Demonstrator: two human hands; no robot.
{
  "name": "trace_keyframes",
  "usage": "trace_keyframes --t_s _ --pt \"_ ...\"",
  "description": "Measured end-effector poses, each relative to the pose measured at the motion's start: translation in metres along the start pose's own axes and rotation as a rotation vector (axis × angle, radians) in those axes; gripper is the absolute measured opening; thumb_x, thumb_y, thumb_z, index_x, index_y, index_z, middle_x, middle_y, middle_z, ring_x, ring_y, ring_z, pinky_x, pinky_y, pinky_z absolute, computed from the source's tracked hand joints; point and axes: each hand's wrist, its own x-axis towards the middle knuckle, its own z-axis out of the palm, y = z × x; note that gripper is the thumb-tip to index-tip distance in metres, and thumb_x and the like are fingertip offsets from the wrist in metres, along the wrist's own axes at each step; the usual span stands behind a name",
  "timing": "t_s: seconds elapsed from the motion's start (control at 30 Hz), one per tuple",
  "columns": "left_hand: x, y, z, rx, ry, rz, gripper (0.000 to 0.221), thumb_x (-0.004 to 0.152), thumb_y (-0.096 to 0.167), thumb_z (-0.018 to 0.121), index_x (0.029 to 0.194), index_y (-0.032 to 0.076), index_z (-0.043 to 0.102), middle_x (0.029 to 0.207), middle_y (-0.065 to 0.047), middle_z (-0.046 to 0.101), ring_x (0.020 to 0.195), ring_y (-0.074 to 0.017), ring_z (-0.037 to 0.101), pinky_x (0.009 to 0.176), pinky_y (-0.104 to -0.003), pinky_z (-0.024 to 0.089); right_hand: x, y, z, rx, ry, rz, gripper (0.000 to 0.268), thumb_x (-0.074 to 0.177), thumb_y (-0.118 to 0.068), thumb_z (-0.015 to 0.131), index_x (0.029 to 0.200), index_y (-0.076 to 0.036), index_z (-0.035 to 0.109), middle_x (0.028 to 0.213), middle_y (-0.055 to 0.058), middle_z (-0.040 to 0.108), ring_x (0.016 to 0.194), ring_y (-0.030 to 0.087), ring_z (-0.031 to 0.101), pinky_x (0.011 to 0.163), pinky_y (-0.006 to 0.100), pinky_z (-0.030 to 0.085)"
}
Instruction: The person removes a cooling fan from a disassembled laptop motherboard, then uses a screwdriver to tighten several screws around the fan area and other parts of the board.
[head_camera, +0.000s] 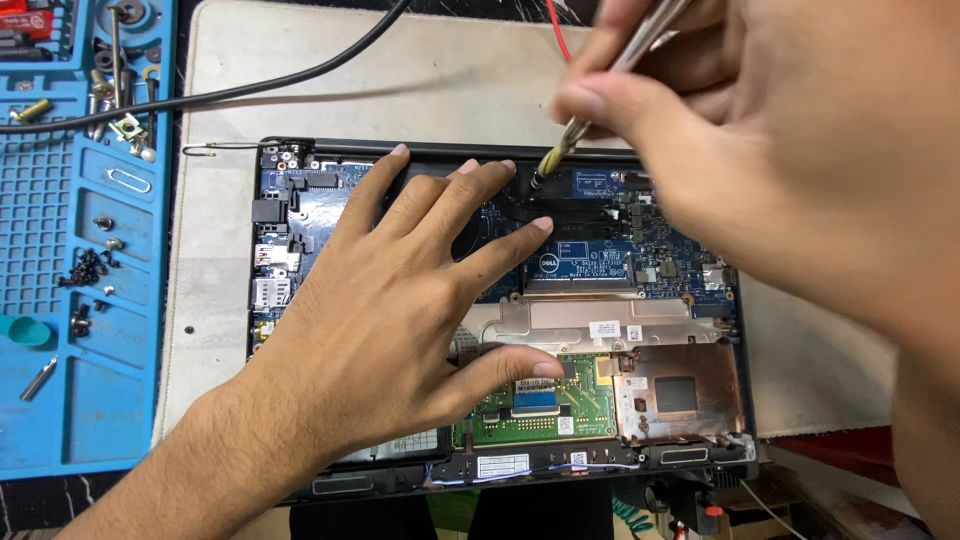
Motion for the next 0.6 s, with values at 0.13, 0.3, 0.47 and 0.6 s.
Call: trace_keyframes --t_s 0.13,0.3,0.47,0.6 --pt "0.0 -0.001 0.0 0.011 0.005 0.006 0.084 0.108 0.078 0.055 0.157 0.012 0.071 0.162 -0.031 0.058 0.143 -0.0492 0.06 0.126 -0.072 0.037 0.01 0.003 -0.016 -0.029 -0.064 -0.11 0.02 0.127 -0.006 0.082 0.136 0.003 0.066 0.125 0.013 0.076 0.109 0.02 0.083 0.096 0.031 0.067" --pt "0.002 0.001 -0.002 0.007 0.003 0.003 0.085 0.108 0.079 0.055 0.156 0.011 0.071 0.158 -0.03 0.058 0.142 -0.0481 0.06 0.126 -0.072 0.037 0.005 -0.002 -0.006 -0.006 -0.112 -0.102 0.023 0.125 -0.004 0.08 0.137 0.002 0.062 0.125 0.011 0.074 0.109 0.019 0.08 0.095 0.03 0.064" --pt "0.002 0.001 -0.002 -0.003 -0.011 -0.001 0.086 0.108 0.08 0.053 0.157 0.011 0.071 0.159 -0.031 0.057 0.144 -0.0487 0.059 0.128 -0.073 0.035 0.007 -0.006 -0.001 0.039 -0.022 0.025 0.018 0.13 -0.006 0.081 0.124 -0.006 0.064 0.112 0.005 0.074 0.097 0.012 0.083 0.081 0.023 0.066" --pt "0.0 0.001 -0.002 -0.007 0.003 -0.002 0.084 0.107 0.077 0.058 0.156 0.01 0.071 0.16 -0.03 0.058 0.145 -0.048 0.059 0.127 -0.072 0.037 0.007 -0.003 0.004 0.041 -0.039 0.03 0.016 0.129 -0.005 0.08 0.123 -0.006 0.065 0.113 0.005 0.076 0.1 0.013 0.085 0.084 0.023 0.066"
